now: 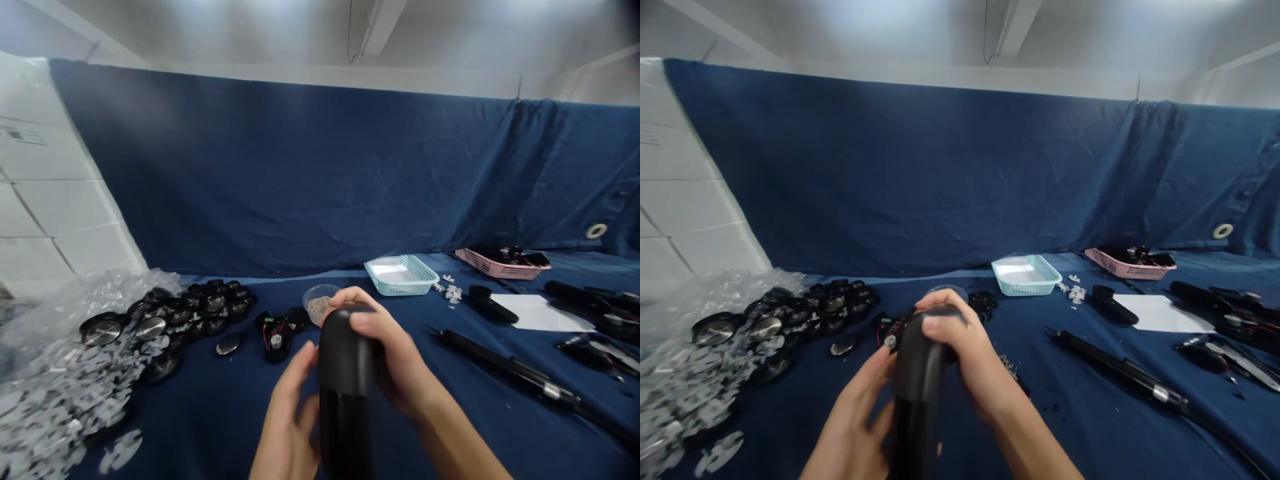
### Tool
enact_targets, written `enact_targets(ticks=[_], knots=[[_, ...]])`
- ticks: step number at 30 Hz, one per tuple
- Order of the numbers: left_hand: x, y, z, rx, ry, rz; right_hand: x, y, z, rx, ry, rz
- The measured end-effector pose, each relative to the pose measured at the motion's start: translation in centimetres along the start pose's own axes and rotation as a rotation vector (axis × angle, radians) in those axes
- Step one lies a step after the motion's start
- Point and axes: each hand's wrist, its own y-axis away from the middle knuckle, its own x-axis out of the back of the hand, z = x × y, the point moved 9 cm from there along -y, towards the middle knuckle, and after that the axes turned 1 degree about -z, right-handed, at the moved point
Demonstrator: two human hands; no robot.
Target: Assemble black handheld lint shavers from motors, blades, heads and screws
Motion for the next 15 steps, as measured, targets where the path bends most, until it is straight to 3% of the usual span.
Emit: enact_targets(ticks=[2,3,5,7,9,11,15], knots=[[0.9,-1.3,-0.9,-0.029,0.055,0.051,1.5,0.6,1.2,-0.045,0.468,0.142],[1.6,-2.0,-1.8,-0.001,0.074,0.068,1.7,0.7,1.8,-0.067,0.687,0.154],[2.9,-3.1,-5.6,0.281,0.282,0.063,1.5,0.2,2.9,-0.074,1.049,0.117],[4.7,-3.9,-7.7,0.388,0.379,0.064,0.8,-1.3,3.1,0.017,1.278,0.126],[6.4,-4.4,-9.2,0.445,0.441,0.065,-0.9,-4.1,3.1,0.146,1.342,0.141],[7.2,-4.7,-10.6,0.504,0.489,0.042,-4.2,-7.7,4.4,0.233,1.318,0.038],[7.1,-5.7,-11.6,0.507,0.587,-0.015,-15.2,-14.4,11.7,0.274,1.257,-0.466]])
